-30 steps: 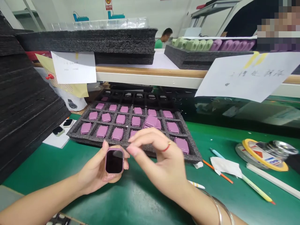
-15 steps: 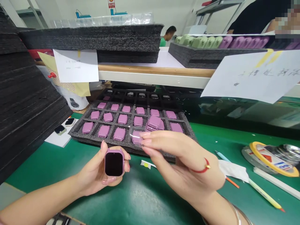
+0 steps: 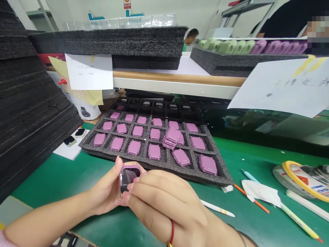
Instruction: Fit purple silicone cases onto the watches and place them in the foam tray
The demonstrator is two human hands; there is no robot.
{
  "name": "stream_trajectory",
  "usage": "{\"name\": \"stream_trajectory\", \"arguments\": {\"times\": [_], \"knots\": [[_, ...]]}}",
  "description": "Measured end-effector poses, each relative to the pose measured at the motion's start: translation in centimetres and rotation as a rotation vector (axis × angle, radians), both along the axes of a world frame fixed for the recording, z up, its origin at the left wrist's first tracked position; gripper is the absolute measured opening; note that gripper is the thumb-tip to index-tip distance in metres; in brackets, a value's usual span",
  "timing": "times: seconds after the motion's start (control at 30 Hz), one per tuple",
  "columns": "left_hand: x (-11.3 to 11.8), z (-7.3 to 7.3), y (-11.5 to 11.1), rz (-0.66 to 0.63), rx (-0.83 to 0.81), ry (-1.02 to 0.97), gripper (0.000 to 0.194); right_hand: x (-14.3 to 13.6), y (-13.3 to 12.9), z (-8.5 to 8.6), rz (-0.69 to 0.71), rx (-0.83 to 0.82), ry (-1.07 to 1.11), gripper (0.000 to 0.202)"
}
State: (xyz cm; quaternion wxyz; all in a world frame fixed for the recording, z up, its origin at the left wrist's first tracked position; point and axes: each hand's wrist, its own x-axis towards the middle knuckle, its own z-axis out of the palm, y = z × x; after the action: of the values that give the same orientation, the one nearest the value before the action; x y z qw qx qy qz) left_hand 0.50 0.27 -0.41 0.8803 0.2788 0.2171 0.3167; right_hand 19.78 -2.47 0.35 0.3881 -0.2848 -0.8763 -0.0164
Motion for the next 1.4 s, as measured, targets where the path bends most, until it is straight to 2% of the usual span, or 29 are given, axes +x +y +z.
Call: {"name": "stream_trajectory", "arguments": {"times": [0.1, 0.13, 0.23, 0.3, 0.37, 0.43, 0.5, 0.67, 0.73, 0.83, 0.9, 0.97, 1.07, 1.2, 1.3, 1.4], "knots": [[0.1, 0.1, 0.0, 0.053, 0.042, 0.029, 0.058, -1.0, 0.5, 0.3, 0.035, 0.096, 0.099, 0.017], [0.2, 0.1, 0.1, 0.065, 0.076, 0.031, 0.058, -1.3, 0.5, 0.5, 0.020, 0.097, 0.101, 0.018], [0.4, -0.2, -0.1, 0.070, 0.179, 0.044, 0.055, -2.1, 0.7, 0.9, -0.023, -0.044, 0.085, 0.048], [0.5, -0.5, -0.2, 0.095, 0.203, 0.091, 0.055, -2.2, 0.7, 0.9, -0.006, -0.190, 0.132, 0.053], [0.5, -0.6, -0.3, 0.121, 0.154, 0.119, 0.058, -2.2, 0.9, 0.9, 0.016, -0.295, 0.207, 0.051], [0.4, -0.5, -0.3, 0.110, 0.072, 0.092, 0.061, -2.0, 1.1, 1.0, 0.026, -0.333, 0.253, 0.053], [0.3, -0.3, -0.2, 0.081, 0.032, 0.057, 0.060, -1.8, 1.2, 1.0, 0.033, -0.328, 0.260, 0.053], [0.2, 0.0, 0.0, 0.069, 0.059, 0.085, 0.057, -1.5, 1.4, 1.3, 0.090, -0.289, 0.177, 0.054], [0.3, -0.2, 0.1, 0.068, 0.045, 0.104, 0.057, -1.0, 2.1, 1.5, 0.045, -0.223, 0.131, 0.052], [0.6, -1.0, 0.2, 0.067, 0.035, 0.202, 0.051, 0.8, 4.3, 1.7, -0.219, -0.140, 0.154, 0.040], [1.1, -1.9, 0.2, 0.037, 0.128, 0.353, 0.051, 2.5, 6.0, 1.5, -0.420, -0.198, 0.219, 0.036], [1.7, -3.0, 0.1, -0.037, 0.314, 0.507, 0.054, 4.0, 7.4, 1.1, -0.526, -0.362, 0.231, 0.040], [2.5, -4.4, -0.2, -0.118, 0.496, 0.552, 0.055, 5.3, 8.6, 1.3, -0.511, -0.558, 0.145, 0.048], [3.1, -4.8, -0.7, -0.207, 0.656, 0.567, 0.053, 5.1, 9.5, 3.8, -0.449, -0.645, -0.111, 0.061], [3.2, -5.1, -0.7, -0.245, 0.759, 0.592, 0.054, 4.2, 11.0, 6.2, -0.461, -0.703, -0.354, 0.053], [3.4, -6.7, -0.3, -0.291, 0.870, 0.618, 0.058, 3.0, 12.6, 7.4, -0.476, -0.737, -0.512, 0.041]]}}
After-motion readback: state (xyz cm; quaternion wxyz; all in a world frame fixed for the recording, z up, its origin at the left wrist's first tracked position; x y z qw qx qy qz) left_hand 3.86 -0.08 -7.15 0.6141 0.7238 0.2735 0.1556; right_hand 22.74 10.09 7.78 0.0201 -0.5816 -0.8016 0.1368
